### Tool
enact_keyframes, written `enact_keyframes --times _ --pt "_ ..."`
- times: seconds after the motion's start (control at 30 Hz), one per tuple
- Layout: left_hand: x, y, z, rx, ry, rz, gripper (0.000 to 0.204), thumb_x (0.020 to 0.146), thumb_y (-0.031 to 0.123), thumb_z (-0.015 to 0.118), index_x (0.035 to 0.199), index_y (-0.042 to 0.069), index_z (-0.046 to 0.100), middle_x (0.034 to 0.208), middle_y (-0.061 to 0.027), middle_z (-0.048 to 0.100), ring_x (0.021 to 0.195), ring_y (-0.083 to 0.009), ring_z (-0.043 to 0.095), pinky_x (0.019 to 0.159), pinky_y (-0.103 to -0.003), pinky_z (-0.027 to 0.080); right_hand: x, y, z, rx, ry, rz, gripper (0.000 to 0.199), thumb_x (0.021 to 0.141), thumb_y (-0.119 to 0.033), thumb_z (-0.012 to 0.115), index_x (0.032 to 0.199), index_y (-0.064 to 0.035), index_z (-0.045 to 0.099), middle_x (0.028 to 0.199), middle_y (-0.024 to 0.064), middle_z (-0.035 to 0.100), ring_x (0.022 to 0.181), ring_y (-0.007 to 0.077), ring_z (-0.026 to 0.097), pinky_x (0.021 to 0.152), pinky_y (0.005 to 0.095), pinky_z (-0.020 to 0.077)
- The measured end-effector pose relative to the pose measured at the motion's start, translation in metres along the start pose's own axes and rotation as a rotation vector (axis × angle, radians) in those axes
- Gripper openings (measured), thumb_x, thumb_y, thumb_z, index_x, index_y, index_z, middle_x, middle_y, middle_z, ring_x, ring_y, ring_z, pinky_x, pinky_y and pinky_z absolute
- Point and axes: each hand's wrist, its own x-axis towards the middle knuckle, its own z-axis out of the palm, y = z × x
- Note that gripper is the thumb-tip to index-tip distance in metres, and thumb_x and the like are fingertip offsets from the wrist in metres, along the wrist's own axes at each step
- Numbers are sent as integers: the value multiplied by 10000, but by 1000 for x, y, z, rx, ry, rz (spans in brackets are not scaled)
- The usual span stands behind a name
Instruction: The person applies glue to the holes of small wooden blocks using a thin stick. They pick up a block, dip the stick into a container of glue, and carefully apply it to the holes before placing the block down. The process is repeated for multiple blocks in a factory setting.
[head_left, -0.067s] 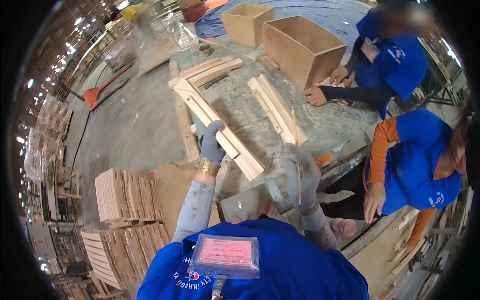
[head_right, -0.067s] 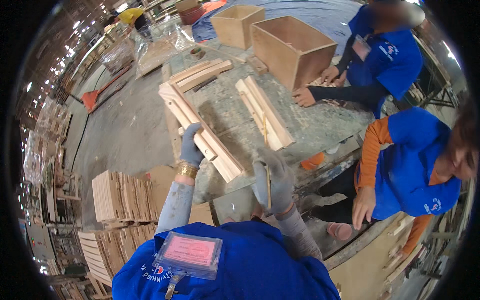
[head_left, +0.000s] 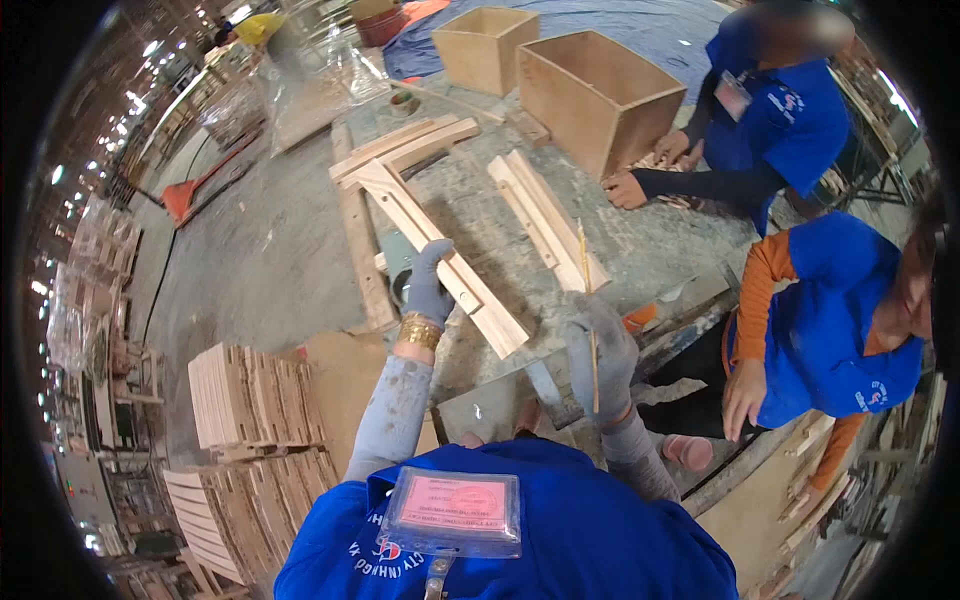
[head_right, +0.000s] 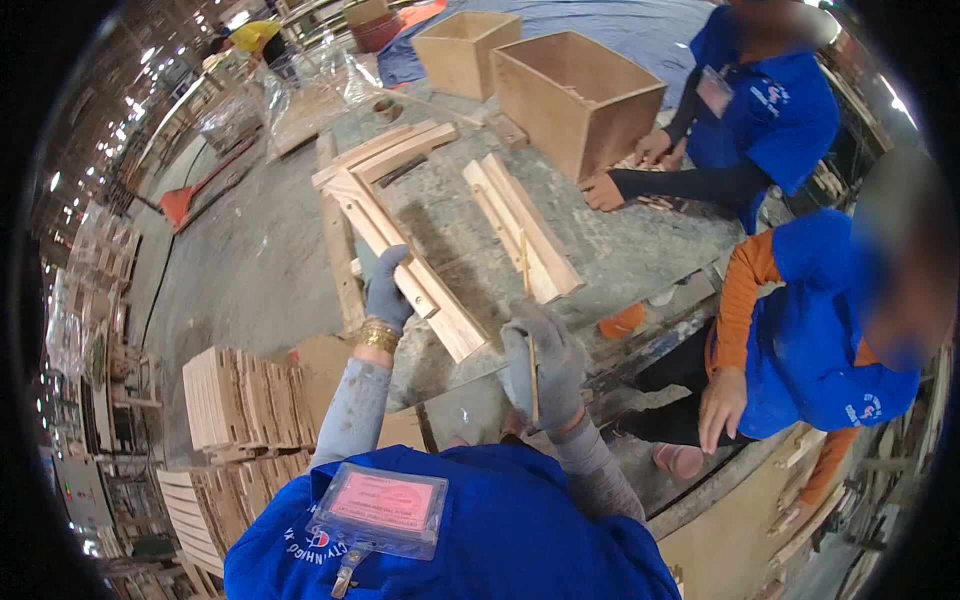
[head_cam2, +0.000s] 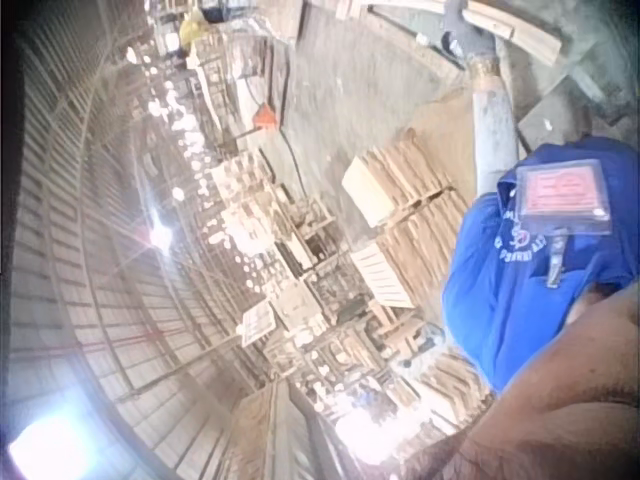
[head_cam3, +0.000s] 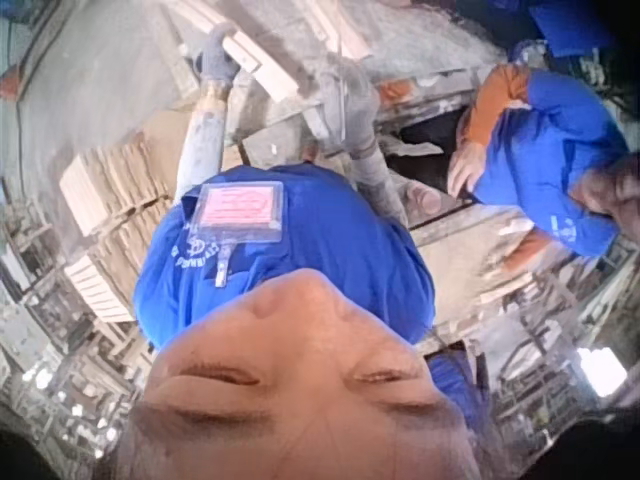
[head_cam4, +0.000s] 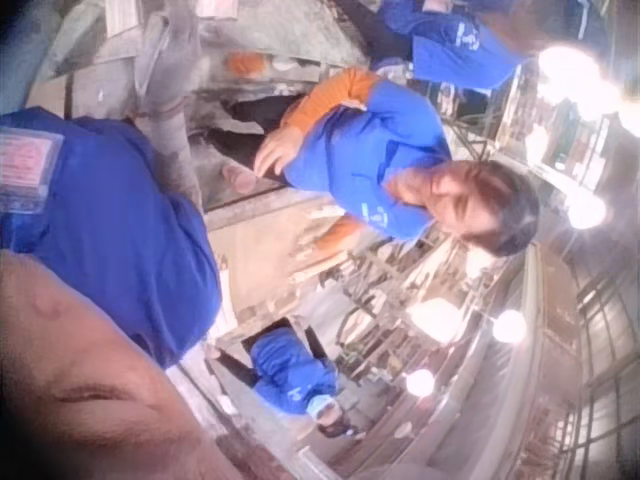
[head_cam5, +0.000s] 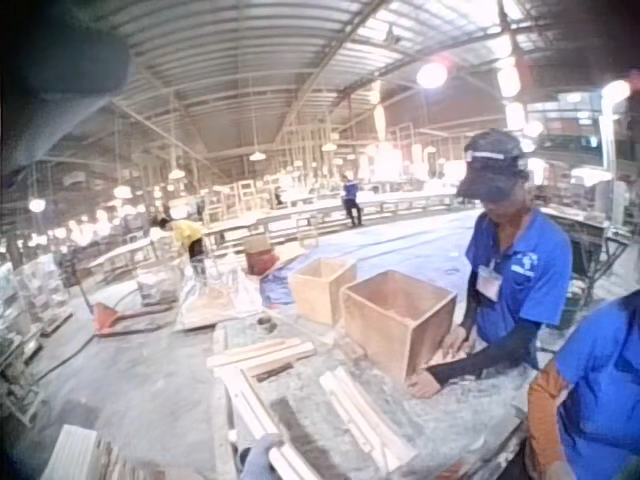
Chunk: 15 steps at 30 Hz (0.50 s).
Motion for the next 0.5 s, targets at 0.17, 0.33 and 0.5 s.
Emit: enact_keyframes --times 0.17,0.33,0.5 --pt "70 -65 30 148 64 -196 207 701 218 664 839 119 546 691 -40 554 616 -207 571 576 -361 526 2 20 -36 -71 -108 -40 282 720 11 606 999 -5 567 962 173 613 811 324 610 695 352 490" --pt "119 -105 33 249 100 -93 461 668 222 689 1035 43 474 871 -136 566 746 -272 586 663 -395 525 0 19 -50 -7 -87 4 215 743 -7 599 956 0 565 1000 178 609 896 324 602 761 356 483" --pt "144 -145 55 798 215 14 1069 598 391 715 1385 33 87 1222 -305 393 1116 -399 454 899 -429 426 -1 29 -45 -75 -53 -80 292 763 -7 584 1053 4 549 986 197 607 827 320 622 705 343 496"
